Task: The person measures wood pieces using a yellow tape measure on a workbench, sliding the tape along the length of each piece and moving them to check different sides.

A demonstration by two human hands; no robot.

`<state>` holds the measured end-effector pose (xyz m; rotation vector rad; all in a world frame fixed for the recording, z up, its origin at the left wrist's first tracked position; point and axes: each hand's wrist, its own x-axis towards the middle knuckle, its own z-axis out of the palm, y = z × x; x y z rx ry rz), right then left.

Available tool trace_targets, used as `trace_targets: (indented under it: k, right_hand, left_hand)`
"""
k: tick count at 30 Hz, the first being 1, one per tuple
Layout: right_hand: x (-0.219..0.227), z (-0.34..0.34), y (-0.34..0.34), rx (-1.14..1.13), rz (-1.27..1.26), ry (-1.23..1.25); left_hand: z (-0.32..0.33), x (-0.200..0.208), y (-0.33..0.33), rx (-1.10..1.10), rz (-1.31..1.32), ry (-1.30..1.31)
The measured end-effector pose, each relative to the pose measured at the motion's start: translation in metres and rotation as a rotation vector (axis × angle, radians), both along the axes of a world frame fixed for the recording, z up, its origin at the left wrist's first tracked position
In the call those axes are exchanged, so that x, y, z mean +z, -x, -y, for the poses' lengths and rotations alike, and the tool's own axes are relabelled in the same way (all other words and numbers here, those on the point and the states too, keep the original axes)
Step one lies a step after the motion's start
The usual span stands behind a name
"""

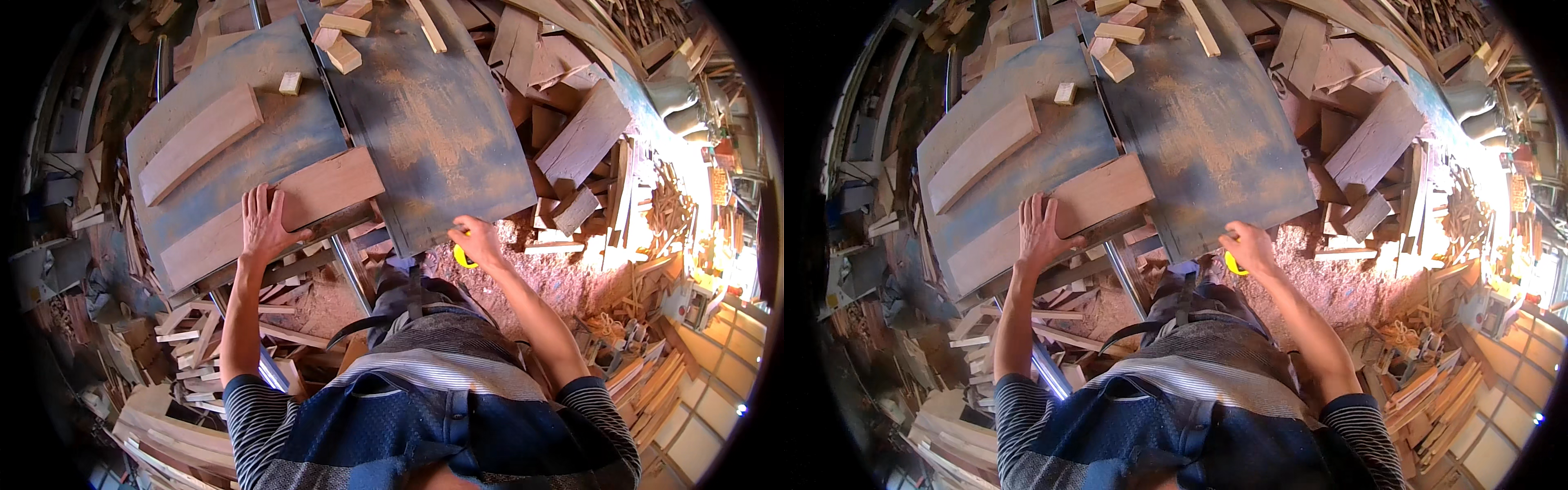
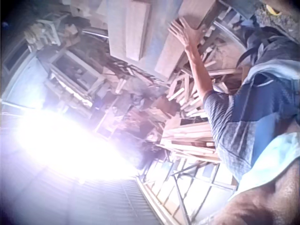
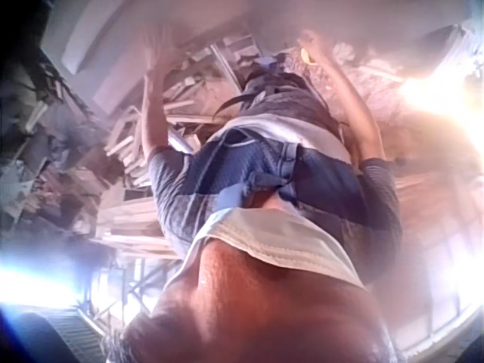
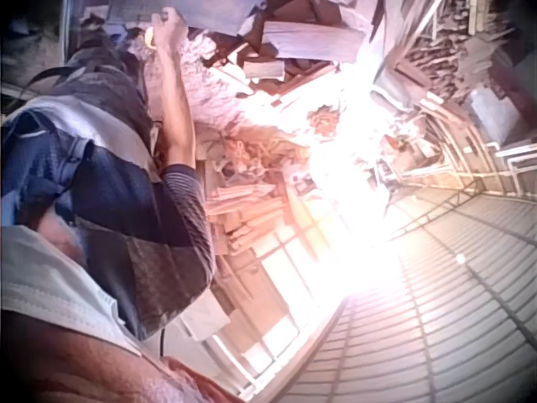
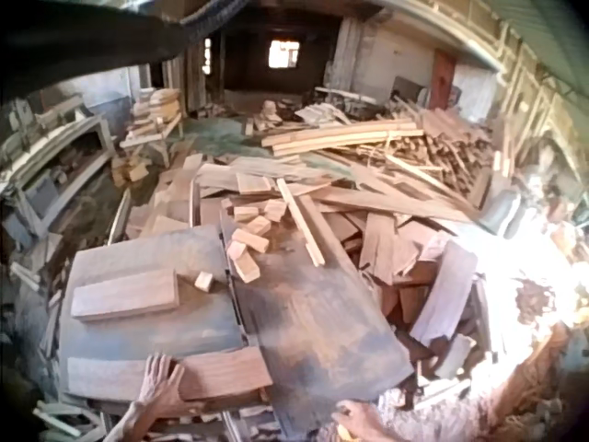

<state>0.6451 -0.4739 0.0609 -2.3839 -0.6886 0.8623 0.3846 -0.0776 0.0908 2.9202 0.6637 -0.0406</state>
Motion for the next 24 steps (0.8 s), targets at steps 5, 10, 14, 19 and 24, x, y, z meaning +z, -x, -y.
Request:
trace_targets:
  k: [5,10,14,19,24]
  right_hand:
    - [-0.005,0.046,0.025,-0.126,-0.094,0.059]
    - [-0.016,0.080,0.059,-0.038,0.094,-0.023]
    - [-0.024,0.103,0.083,-0.110,0.052,-0.048]
    - [-0.040,0.135,0.102,-0.105,0.079,0.071]
    - [-0.059,0.166,0.114,-0.116,0.056,0.175]
  left_hand:
    - [-0.005,-0.002,-0.004,-0.019,0.010,0.002]
    - [-0.008,0.003,-0.008,0.003,0.001,-0.010]
    - [-0.025,-0.001,-0.016,0.012,-0.006,-0.026]
    - [-0.045,0.005,-0.033,0.041,-0.038,-0.005]
    - [-0.065,-0.004,-0.037,0.050,-0.066,-0.036]
